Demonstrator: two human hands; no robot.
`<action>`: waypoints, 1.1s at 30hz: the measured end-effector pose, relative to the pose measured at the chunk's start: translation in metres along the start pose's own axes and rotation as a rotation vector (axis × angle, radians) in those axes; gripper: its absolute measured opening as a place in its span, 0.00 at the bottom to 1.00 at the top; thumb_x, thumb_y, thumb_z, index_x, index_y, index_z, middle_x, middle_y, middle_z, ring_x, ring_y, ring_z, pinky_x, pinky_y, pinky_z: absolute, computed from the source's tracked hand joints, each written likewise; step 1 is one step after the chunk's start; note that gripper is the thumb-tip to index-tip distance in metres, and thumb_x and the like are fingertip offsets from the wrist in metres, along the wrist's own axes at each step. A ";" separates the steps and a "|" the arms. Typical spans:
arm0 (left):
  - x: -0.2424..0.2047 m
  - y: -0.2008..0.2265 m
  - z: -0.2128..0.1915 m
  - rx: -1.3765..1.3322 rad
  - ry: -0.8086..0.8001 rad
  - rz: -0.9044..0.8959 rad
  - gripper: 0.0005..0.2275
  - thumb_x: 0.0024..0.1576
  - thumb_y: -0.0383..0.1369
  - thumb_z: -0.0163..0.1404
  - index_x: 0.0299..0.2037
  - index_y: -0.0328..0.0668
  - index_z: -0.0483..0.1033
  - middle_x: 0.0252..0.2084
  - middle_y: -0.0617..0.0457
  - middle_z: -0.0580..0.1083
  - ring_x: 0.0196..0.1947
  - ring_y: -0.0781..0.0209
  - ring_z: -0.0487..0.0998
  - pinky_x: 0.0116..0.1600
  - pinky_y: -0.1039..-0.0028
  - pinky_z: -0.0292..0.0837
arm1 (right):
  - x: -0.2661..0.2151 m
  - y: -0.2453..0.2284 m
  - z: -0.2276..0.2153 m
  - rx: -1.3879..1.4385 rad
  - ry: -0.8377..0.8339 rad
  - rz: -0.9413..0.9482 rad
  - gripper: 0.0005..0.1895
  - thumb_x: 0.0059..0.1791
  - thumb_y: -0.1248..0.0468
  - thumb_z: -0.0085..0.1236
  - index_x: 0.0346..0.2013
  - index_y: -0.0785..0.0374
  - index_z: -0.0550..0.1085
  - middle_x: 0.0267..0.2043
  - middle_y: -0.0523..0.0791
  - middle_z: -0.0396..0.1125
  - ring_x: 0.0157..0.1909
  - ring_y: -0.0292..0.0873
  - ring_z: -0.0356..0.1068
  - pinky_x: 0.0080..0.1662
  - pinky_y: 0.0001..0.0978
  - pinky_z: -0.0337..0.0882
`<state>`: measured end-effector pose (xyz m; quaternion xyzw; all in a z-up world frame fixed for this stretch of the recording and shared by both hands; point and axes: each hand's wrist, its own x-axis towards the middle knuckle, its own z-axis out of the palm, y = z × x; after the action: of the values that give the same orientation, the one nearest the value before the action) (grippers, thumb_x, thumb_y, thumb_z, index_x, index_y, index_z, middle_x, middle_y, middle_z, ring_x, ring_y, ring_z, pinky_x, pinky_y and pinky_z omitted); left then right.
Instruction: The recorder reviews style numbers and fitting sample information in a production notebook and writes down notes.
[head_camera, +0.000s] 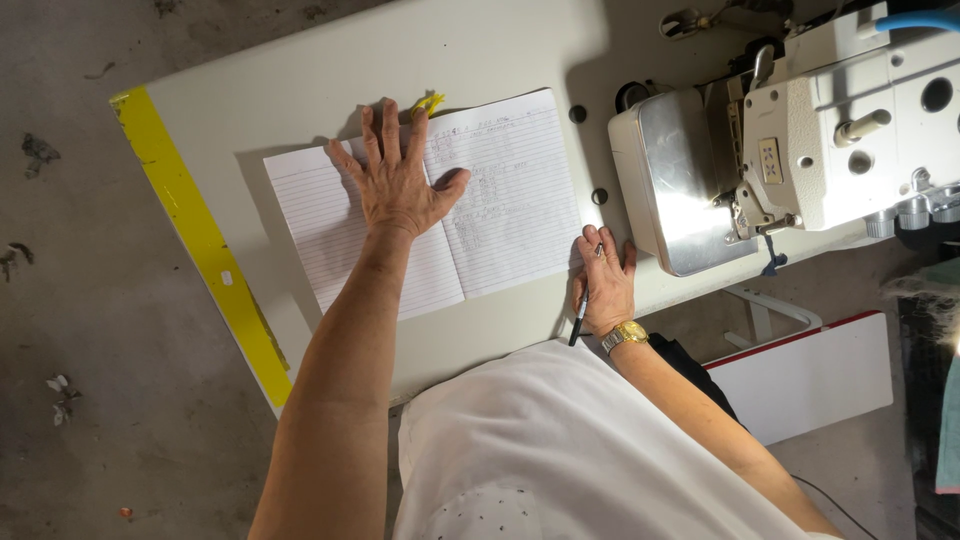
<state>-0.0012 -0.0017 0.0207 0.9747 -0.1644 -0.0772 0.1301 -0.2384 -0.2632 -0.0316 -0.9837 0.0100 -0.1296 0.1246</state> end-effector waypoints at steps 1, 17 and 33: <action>0.000 0.002 -0.003 0.006 -0.047 -0.019 0.41 0.51 0.62 0.46 0.72 0.54 0.52 0.75 0.41 0.47 0.76 0.37 0.37 0.65 0.24 0.19 | 0.000 0.001 0.000 0.002 0.000 0.000 0.33 0.42 0.71 0.49 0.65 0.59 0.67 0.73 0.47 0.60 0.73 0.49 0.58 0.69 0.58 0.49; 0.012 -0.008 0.022 0.034 -0.075 -0.005 0.50 0.47 0.74 0.43 0.75 0.52 0.50 0.76 0.41 0.37 0.74 0.36 0.28 0.61 0.23 0.12 | 0.002 -0.006 -0.010 0.092 -0.204 0.138 0.32 0.45 0.68 0.57 0.64 0.60 0.64 0.74 0.46 0.57 0.76 0.54 0.52 0.71 0.67 0.45; 0.010 0.020 0.018 0.057 -0.134 0.197 0.48 0.48 0.72 0.45 0.74 0.52 0.52 0.75 0.41 0.40 0.74 0.37 0.34 0.62 0.23 0.17 | 0.021 -0.035 -0.057 0.288 0.007 0.262 0.19 0.57 0.65 0.47 0.62 0.68 0.69 0.56 0.50 0.71 0.59 0.49 0.67 0.69 0.62 0.51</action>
<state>-0.0012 -0.0275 0.0079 0.9499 -0.2696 -0.1242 0.0982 -0.2328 -0.2441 0.0358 -0.9455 0.1200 -0.1160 0.2797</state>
